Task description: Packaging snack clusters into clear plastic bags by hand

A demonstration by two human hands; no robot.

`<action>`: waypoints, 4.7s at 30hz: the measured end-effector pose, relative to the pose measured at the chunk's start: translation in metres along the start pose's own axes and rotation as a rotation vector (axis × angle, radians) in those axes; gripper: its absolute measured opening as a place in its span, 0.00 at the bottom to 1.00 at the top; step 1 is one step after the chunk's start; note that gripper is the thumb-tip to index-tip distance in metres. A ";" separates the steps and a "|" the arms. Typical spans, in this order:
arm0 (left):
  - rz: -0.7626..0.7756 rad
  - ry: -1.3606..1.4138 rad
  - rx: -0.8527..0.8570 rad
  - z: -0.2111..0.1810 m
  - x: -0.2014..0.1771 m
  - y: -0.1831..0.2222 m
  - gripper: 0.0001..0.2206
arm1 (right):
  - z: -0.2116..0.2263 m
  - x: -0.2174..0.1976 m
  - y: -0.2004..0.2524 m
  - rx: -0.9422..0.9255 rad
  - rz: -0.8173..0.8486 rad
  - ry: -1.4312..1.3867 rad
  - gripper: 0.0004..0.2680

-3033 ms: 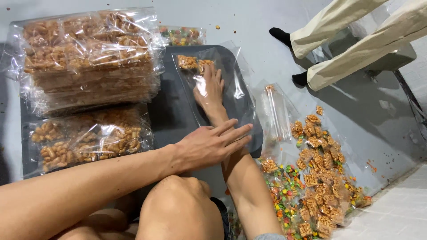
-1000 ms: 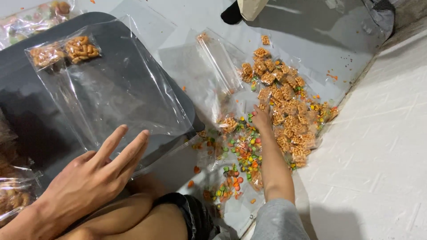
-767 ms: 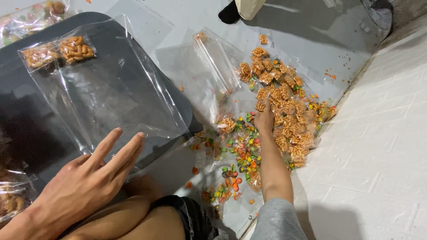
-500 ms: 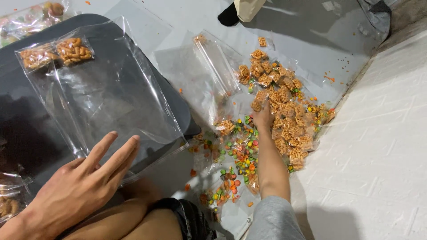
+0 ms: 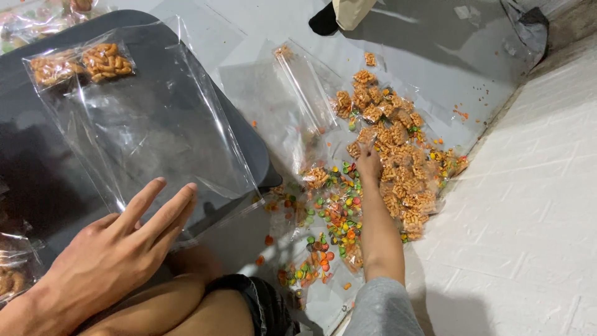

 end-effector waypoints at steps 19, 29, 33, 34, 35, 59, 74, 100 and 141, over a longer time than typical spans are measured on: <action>-0.066 0.073 -0.183 0.009 -0.015 -0.001 0.27 | 0.034 -0.044 0.077 -0.076 -0.205 -0.275 0.10; -0.060 0.262 -0.209 0.009 -0.005 -0.002 0.32 | 0.156 -0.073 0.307 -0.652 0.768 -1.195 0.14; -0.211 0.329 -0.198 0.009 0.000 0.002 0.25 | 0.170 -0.034 0.368 -0.595 0.779 -0.847 0.08; -0.206 0.323 -0.213 0.009 0.000 0.003 0.25 | 0.187 -0.026 0.380 -0.601 0.795 -0.846 0.08; -0.261 0.322 -0.196 0.009 0.001 0.004 0.20 | 0.203 -0.020 0.392 -0.766 0.663 -0.663 0.08; -0.739 0.172 -0.094 0.012 -0.014 -0.001 0.14 | 0.341 0.192 0.352 -1.181 0.180 0.366 0.25; -0.709 0.247 -0.127 0.012 -0.022 0.003 0.12 | 0.366 0.237 0.320 -1.346 0.160 0.004 0.25; -0.476 0.262 -0.039 0.015 -0.025 0.012 0.16 | 0.208 -0.073 0.342 -1.048 1.384 -0.357 0.15; -0.426 0.243 -0.083 0.009 0.004 -0.002 0.10 | 0.000 0.003 0.053 -0.132 -0.094 -1.072 0.09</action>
Point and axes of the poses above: each hand's wrist, its own y-axis away from the middle knuckle, its own x-axis out of the palm, z = x × y, the point moved 2 cm from there along -y, towards the middle knuckle, and after that the axes turned 9 degrees about -y, right-handed, at the moved point
